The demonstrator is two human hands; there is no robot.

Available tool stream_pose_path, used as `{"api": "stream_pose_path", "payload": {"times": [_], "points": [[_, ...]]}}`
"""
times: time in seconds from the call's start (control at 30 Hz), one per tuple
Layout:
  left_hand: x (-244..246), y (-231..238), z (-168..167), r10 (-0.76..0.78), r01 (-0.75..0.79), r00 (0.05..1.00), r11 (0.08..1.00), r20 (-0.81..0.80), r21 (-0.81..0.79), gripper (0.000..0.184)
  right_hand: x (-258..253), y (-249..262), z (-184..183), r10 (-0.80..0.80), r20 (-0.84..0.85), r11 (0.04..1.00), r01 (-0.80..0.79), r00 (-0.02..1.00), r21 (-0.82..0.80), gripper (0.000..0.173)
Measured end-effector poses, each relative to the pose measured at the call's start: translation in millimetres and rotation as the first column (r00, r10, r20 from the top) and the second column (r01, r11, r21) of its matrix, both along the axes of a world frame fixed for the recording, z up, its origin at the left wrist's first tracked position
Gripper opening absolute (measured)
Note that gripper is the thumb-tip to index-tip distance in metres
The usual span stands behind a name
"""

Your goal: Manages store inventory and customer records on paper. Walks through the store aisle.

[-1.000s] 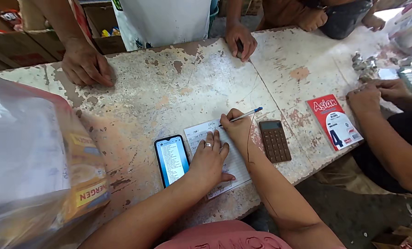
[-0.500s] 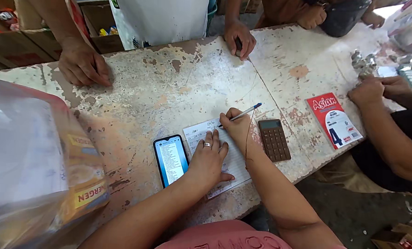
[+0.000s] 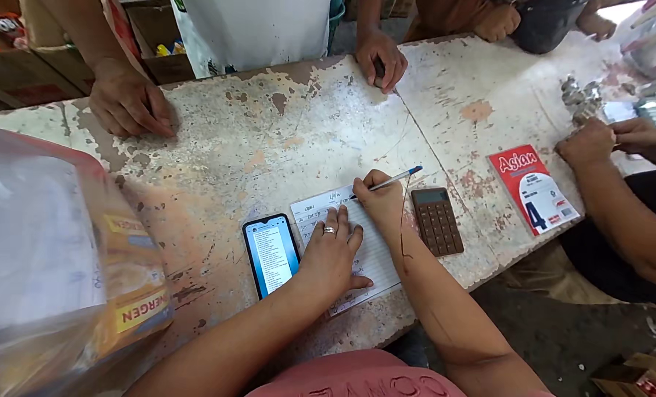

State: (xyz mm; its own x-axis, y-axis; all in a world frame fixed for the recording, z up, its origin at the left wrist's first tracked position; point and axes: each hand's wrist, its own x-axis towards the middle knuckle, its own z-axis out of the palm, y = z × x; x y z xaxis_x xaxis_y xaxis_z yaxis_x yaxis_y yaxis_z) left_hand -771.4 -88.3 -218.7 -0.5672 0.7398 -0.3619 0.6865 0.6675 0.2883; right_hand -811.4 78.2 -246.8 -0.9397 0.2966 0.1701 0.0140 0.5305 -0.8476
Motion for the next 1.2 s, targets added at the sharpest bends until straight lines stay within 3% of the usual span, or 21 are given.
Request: {"api": "stream_pose_path", "payload": {"times": [0.37, 0.5, 0.9, 1.07, 1.2], "points": [[0.2, -1.1, 0.4, 0.015, -0.016, 0.999, 1.0, 0.033, 0.012, 0.109, -1.2, -0.1, 1.0, -0.032, 0.013, 0.999, 0.032, 0.999, 0.039, 0.029], [0.2, -0.2, 0.5, 0.015, -0.015, 1.0, 1.0, 0.028, -0.003, 0.11, -2.7, 1.5, -2.3, -0.035, -0.007, 0.999, 0.034, 0.999, -0.017, 0.03], [1.0, -2.1, 4.4, 0.031, -0.032, 0.997, 0.999, 0.064, 0.012, 0.109, 1.4, -1.7, -0.5, -0.041, 0.017, 0.996, 0.039, 0.999, 0.082, 0.027], [0.6, -3.9, 3.5, 0.035, -0.039, 0.997, 0.998, 0.075, 0.047, 0.108, -1.0, 3.6, -4.7, 0.0, -0.125, 0.994, -0.013, 0.992, -0.104, 0.016], [0.7, -4.3, 2.5, 0.038, -0.043, 0.995, 0.997, 0.093, 0.059, 0.108, -4.2, 14.1, -8.6, 0.109, -0.107, 0.983, -0.092, 0.988, 0.157, 0.034]]}}
